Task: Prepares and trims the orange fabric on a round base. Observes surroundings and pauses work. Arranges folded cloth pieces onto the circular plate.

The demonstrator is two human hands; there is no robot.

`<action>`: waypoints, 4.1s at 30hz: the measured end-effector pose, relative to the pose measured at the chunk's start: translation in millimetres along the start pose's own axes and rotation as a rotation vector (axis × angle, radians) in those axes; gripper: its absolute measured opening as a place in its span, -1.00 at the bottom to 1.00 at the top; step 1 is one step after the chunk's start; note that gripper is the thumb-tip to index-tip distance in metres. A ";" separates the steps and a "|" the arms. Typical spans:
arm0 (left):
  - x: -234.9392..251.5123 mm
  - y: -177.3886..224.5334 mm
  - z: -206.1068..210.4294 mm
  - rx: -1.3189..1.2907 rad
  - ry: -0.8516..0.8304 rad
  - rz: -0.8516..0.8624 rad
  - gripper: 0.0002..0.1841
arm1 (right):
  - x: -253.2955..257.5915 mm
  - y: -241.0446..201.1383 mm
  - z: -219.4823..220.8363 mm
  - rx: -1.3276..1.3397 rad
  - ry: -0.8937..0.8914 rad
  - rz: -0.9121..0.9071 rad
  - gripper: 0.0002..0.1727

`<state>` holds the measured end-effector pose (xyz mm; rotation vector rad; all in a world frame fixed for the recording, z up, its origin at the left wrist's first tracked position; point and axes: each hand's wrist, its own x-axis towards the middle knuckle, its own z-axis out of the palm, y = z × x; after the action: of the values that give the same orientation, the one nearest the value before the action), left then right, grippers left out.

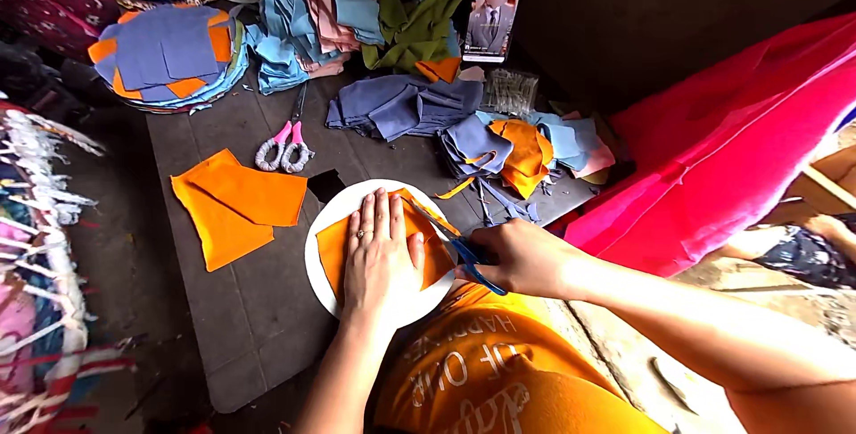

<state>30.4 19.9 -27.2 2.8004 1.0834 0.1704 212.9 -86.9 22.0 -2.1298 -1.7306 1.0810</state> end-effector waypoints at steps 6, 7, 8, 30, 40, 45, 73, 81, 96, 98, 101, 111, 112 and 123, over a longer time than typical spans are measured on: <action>1.7 -0.3 0.9 0.015 -0.017 -0.011 -0.32 | 7.5 1.1 -1.3 0.053 -0.009 0.001 -0.49; 1.8 -0.3 0.9 0.018 -0.018 -0.010 -0.32 | 8.3 1.2 -1.6 0.059 -0.007 -0.001 -0.50; 1.8 -0.1 0.6 0.023 -0.024 -0.010 -0.32 | 9.1 1.3 -1.7 0.062 -0.008 -0.004 -0.50; 2.5 0.9 -1.9 0.047 -0.040 -0.012 -0.33 | 17.3 15.8 -11.6 -0.025 0.035 -0.092 -0.65; 4.0 2.4 -8.9 0.064 -0.101 -0.017 -0.33 | 26.1 19.3 -20.9 0.071 -0.055 -0.092 -0.57; 3.2 1.1 -3.4 0.048 -0.046 -0.015 -0.34 | 30.6 14.7 -23.8 -0.007 -0.029 -0.084 -0.54; 3.0 1.4 -4.6 0.065 -0.058 -0.012 -0.34 | -27.3 59.3 3.4 0.479 0.104 -0.025 -0.59; 5.8 2.1 -8.4 0.025 -0.131 -0.044 -0.34 | -43.5 61.6 21.1 0.586 -0.027 -0.034 -0.63; -109.7 -56.0 6.1 0.169 0.282 0.299 -0.40 | -64.4 83.5 51.3 0.768 -0.041 -0.354 -0.17; -112.5 -55.3 7.4 0.180 0.311 0.281 -0.49 | -62.7 81.7 54.5 0.788 -0.031 -0.376 -0.21; -109.4 -46.8 6.9 0.203 0.356 0.270 -0.56 | -62.5 77.2 54.7 0.762 -0.012 -0.376 -0.20; -79.2 63.7 -9.8 0.490 0.207 0.043 -0.67 | -57.7 69.5 60.3 0.802 -0.007 -0.264 -0.26; -75.4 73.9 -11.5 0.505 0.173 0.027 -0.68 | -56.0 67.9 60.4 0.810 -0.022 -0.244 -0.28; -29.3 44.3 -21.1 0.040 0.169 0.070 -0.46 | -43.8 58.9 52.6 0.860 -0.031 -0.087 -0.60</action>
<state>35.0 -30.6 -0.8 2.9054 1.0337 0.4042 222.5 -159.6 -30.8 -1.4783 -1.0402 1.4751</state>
